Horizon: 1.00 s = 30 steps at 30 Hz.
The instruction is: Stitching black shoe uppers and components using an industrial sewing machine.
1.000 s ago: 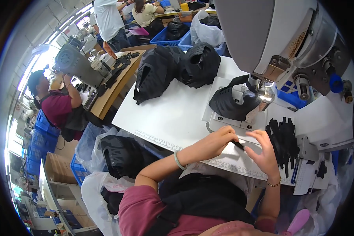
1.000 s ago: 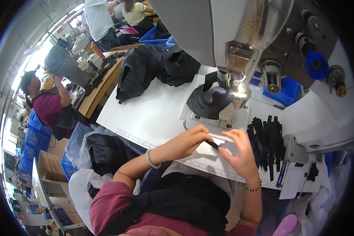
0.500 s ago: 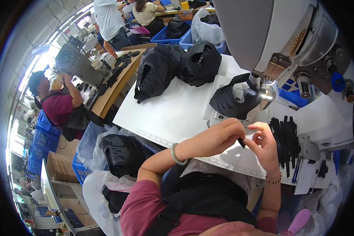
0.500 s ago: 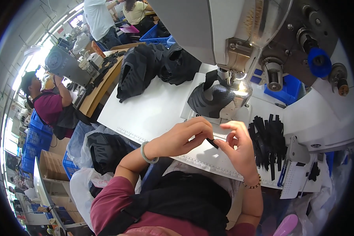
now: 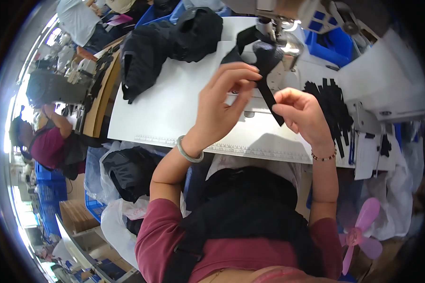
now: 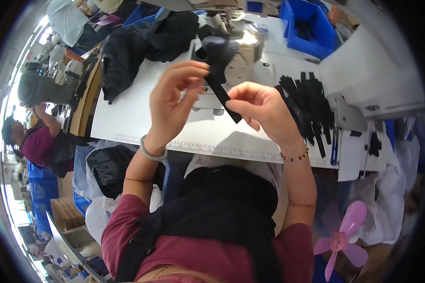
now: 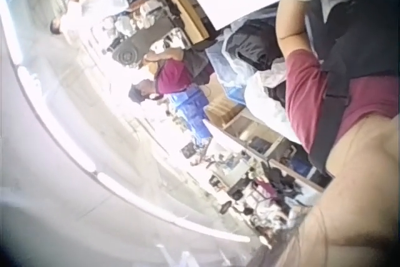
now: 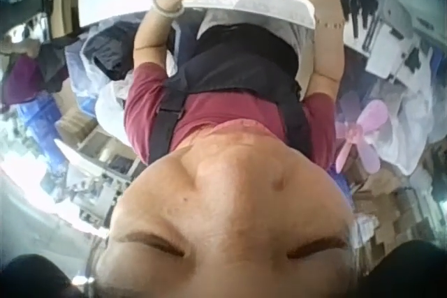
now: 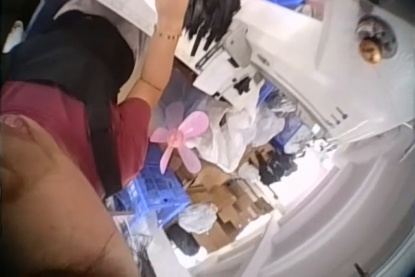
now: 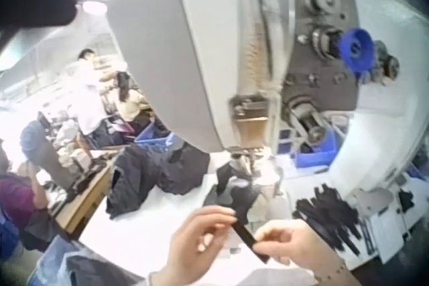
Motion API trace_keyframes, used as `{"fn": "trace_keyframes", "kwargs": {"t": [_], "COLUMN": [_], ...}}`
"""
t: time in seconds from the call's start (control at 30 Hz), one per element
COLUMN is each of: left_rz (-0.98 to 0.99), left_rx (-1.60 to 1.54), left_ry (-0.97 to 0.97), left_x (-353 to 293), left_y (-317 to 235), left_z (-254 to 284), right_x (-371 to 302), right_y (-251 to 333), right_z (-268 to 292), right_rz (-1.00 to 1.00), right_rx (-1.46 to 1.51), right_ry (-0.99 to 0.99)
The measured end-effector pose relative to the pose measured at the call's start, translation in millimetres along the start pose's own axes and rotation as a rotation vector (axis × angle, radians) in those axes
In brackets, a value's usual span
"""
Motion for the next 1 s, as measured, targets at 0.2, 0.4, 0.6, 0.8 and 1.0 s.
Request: {"fn": "trace_keyframes", "kwargs": {"t": [0.2, 0.4, 0.6, 0.8, 1.0], "left_rz": [-0.526, -0.311, 0.022, 0.050, 0.084], "left_rx": [0.559, 0.274, -0.035, -0.028, 0.044], "left_ry": [0.213, 0.118, 0.036, 0.019, 0.065], "left_x": [-14, -15, -15, -13, -14], "left_y": [-16, -7, 14, 18, 20], "left_z": [-24, -28, -34, -34, -34], "right_x": [0, -12, -17, -14, -12], "right_y": [-2, 2, 5, 5, 7], "right_z": [4, 2, -1, -1, -3], "right_rz": [0.016, 0.196, 0.435, 0.462, 0.436], "right_rx": [0.100, 0.090, -0.011, -0.015, -0.001], "right_ry": [0.019, -0.117, -0.268, -0.322, -0.294]}}
Point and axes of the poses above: each hand's wrist, its own x-axis towards the middle knuckle, its own z-axis out of the back of the hand, y = z × x, the point moved 7 cm from there along x, towards the middle knuckle, and after that the axes turned 5 degrees about -y, right-handed, at the moved point
